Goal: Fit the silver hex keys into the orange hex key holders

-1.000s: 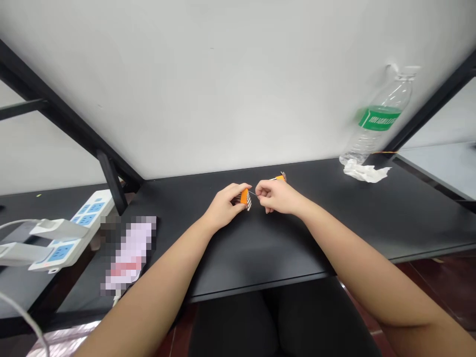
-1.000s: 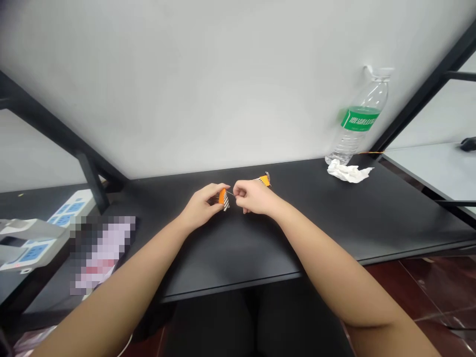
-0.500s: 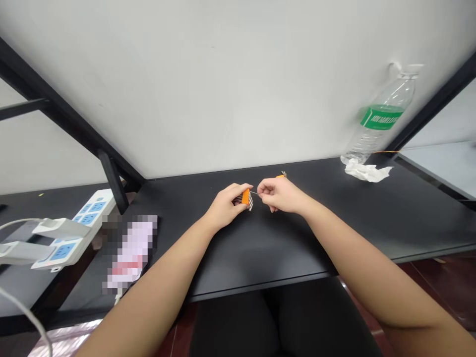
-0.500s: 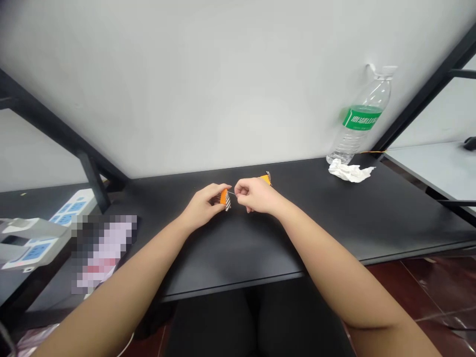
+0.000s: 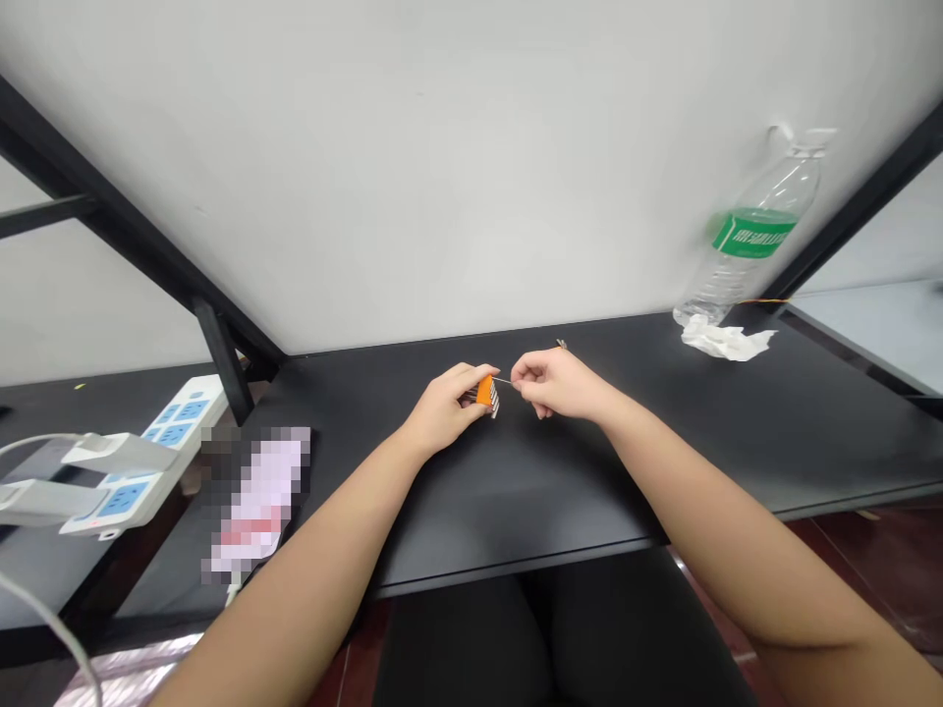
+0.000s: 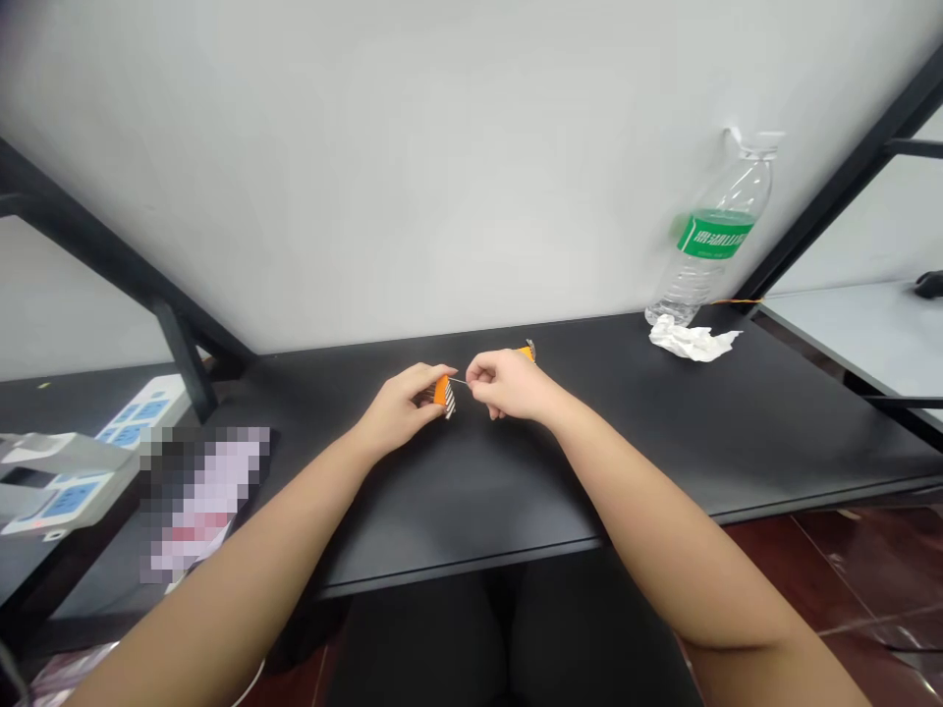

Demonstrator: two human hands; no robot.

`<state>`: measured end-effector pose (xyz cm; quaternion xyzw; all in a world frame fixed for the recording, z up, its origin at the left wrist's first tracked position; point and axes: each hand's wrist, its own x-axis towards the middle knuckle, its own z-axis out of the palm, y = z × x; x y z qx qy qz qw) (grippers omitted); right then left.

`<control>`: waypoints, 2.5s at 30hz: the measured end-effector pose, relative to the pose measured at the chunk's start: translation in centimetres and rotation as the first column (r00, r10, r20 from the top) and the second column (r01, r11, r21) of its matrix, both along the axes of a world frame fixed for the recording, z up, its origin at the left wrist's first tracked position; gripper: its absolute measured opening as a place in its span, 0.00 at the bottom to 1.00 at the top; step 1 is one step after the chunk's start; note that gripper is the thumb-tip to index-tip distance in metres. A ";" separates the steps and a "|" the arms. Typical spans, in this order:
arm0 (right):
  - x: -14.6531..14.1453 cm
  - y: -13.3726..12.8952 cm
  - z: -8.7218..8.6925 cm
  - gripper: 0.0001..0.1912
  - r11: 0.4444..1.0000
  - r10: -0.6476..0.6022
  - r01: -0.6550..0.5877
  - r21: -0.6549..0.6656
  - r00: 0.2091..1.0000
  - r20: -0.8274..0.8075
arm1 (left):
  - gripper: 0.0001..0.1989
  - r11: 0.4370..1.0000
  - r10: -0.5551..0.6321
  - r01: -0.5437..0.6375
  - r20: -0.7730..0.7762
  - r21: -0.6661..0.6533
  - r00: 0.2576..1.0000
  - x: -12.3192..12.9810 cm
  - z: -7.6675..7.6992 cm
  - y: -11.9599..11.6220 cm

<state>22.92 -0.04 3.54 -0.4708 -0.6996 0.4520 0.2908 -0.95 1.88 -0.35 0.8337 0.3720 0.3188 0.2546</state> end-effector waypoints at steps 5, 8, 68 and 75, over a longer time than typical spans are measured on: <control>0.2 0.0 0.1 0.03 0.999 -0.008 0.006 -0.051 0.999 -0.036 | 0.26 1.000 -0.006 0.006 -0.036 -0.004 0.999 -0.1 0.2 -0.1; 0.2 0.0 0.2 0.03 0.997 -0.015 0.011 -0.072 0.999 -0.046 | 0.25 1.000 -0.004 0.004 -0.043 0.000 0.999 -0.1 0.2 -0.2; 0.3 0.1 0.1 0.01 0.990 -0.029 0.014 -0.143 0.994 -0.103 | 0.24 1.000 -0.017 0.017 -0.041 0.010 0.999 0.0 0.3 -0.4; -1.7 0.2 -1.1 0.12 0.985 -0.113 0.075 -0.156 0.961 -0.254 | 0.22 0.998 -0.024 0.029 -0.097 0.052 0.995 0.8 0.7 -1.0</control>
